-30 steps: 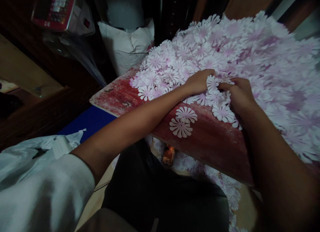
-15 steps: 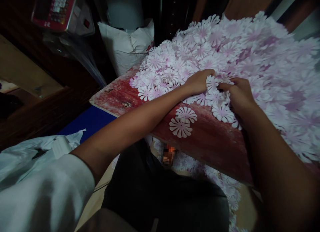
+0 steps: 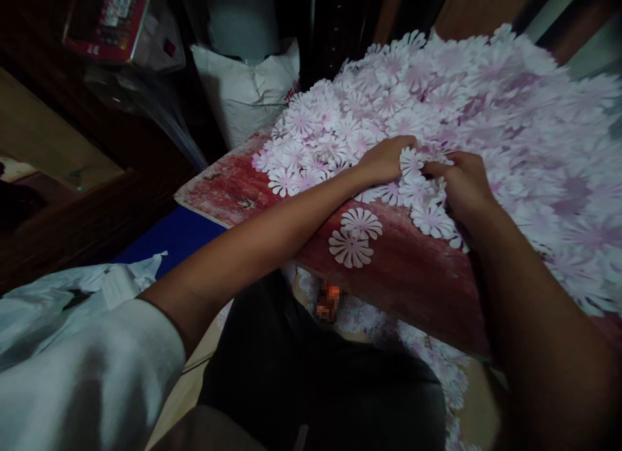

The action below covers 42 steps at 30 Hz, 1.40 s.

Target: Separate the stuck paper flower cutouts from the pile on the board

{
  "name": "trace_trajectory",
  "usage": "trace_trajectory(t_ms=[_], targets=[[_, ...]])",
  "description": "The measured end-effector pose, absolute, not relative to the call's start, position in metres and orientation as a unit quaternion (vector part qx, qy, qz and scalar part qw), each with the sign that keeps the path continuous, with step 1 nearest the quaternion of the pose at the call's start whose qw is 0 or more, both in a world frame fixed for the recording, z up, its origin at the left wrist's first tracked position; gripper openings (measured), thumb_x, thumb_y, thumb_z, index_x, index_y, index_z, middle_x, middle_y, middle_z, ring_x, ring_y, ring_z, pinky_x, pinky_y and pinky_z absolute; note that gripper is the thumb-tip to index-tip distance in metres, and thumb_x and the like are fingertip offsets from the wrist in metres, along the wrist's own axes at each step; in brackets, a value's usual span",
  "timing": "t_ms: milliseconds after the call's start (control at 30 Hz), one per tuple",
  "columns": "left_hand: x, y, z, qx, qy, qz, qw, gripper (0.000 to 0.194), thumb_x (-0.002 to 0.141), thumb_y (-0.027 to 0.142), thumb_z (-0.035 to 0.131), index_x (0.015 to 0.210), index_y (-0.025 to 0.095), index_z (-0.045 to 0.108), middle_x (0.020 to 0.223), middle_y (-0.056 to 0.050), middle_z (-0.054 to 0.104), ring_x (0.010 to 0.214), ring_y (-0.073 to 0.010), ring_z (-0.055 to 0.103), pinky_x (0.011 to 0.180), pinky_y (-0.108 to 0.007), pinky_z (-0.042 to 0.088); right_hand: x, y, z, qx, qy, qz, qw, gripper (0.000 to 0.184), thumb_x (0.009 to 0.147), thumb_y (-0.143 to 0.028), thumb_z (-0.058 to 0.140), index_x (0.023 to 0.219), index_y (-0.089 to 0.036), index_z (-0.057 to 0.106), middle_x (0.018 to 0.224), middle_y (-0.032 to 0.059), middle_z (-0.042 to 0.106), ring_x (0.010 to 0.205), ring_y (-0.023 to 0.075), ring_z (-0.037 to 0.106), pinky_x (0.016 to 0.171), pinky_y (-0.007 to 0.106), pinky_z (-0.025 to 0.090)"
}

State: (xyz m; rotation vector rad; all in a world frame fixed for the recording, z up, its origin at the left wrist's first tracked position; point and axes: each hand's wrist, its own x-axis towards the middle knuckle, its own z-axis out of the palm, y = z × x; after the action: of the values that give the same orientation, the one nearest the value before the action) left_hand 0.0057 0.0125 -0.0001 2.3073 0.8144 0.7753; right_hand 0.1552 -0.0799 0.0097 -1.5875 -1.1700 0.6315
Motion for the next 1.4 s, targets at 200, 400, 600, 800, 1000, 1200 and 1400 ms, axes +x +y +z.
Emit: trace_trajectory(t_ms=[200,400,600,800,1000,1200,1400], targets=[[0.0063,0.0118,0.001,0.859,0.309,0.293,0.283,0.026,0.094,0.032,0.063,0.114,0.017,0.071,0.132,-0.012,0.077,0.128,-0.0317,0.07,0.113,-0.041,0.052,0.1571,-0.0792,0.0082,-0.65,-0.495,0.262,0.513,0.026,0.06,-0.034,0.075,0.079,-0.018,0.068,0.071,0.0017,0.064,0.065,0.0169,0.057,0.061,0.032,0.042],[0.0078,0.0156,-0.0024,0.861,0.306,0.296,0.279,0.024,0.095,0.035,0.063,0.112,0.018,0.07,0.128,-0.011,0.078,0.124,-0.0306,0.071,0.112,-0.042,0.053,0.1555,-0.0807,0.0084,-0.646,-0.494,0.267,0.517,0.026,0.058,-0.035,0.075,0.077,-0.018,0.068,0.071,0.0027,0.066,0.065,0.018,0.058,0.06,0.033,0.042],[0.0085,0.0184,-0.0049,0.856,0.296,0.311,0.288,0.022,0.093,0.034,0.066,0.108,0.019,0.07,0.125,-0.01,0.079,0.122,-0.0308,0.072,0.111,-0.041,0.054,0.157,-0.0791,0.008,-0.655,-0.493,0.264,0.509,0.028,0.059,-0.036,0.074,0.08,-0.017,0.069,0.073,0.0034,0.066,0.067,0.0187,0.058,0.061,0.033,0.042],[0.0083,0.017,-0.0046,0.855,0.301,0.308,0.288,0.021,0.094,0.033,0.064,0.109,0.019,0.07,0.126,-0.01,0.079,0.123,-0.0303,0.072,0.11,-0.042,0.054,0.1586,-0.0782,0.007,-0.654,-0.495,0.262,0.507,0.026,0.06,-0.035,0.074,0.079,-0.018,0.069,0.071,0.0026,0.065,0.066,0.018,0.058,0.061,0.034,0.042],[0.008,0.0187,-0.0057,0.857,0.292,0.312,0.289,0.022,0.094,0.034,0.065,0.109,0.018,0.07,0.127,-0.01,0.078,0.123,-0.0298,0.072,0.11,-0.039,0.053,0.1571,-0.0791,0.0082,-0.645,-0.496,0.267,0.516,0.024,0.059,-0.033,0.075,0.077,-0.017,0.069,0.072,0.0019,0.066,0.066,0.0171,0.057,0.065,0.034,0.043],[0.0079,0.0172,-0.0032,0.858,0.301,0.304,0.285,0.026,0.094,0.037,0.065,0.11,0.019,0.071,0.126,-0.01,0.079,0.124,-0.0305,0.071,0.112,-0.04,0.053,0.1566,-0.0802,0.0092,-0.651,-0.494,0.266,0.511,0.026,0.059,-0.034,0.074,0.079,-0.017,0.069,0.072,0.0022,0.065,0.066,0.0184,0.058,0.064,0.034,0.043],[0.0066,0.0156,-0.0025,0.86,0.299,0.302,0.282,0.026,0.095,0.04,0.063,0.109,0.018,0.071,0.126,-0.011,0.079,0.121,-0.0299,0.071,0.111,-0.04,0.054,0.1529,-0.08,0.0121,-0.661,-0.494,0.252,0.506,0.024,0.06,-0.03,0.072,0.079,-0.015,0.073,0.072,0.0022,0.065,0.068,0.0165,0.056,0.065,0.033,0.042]])
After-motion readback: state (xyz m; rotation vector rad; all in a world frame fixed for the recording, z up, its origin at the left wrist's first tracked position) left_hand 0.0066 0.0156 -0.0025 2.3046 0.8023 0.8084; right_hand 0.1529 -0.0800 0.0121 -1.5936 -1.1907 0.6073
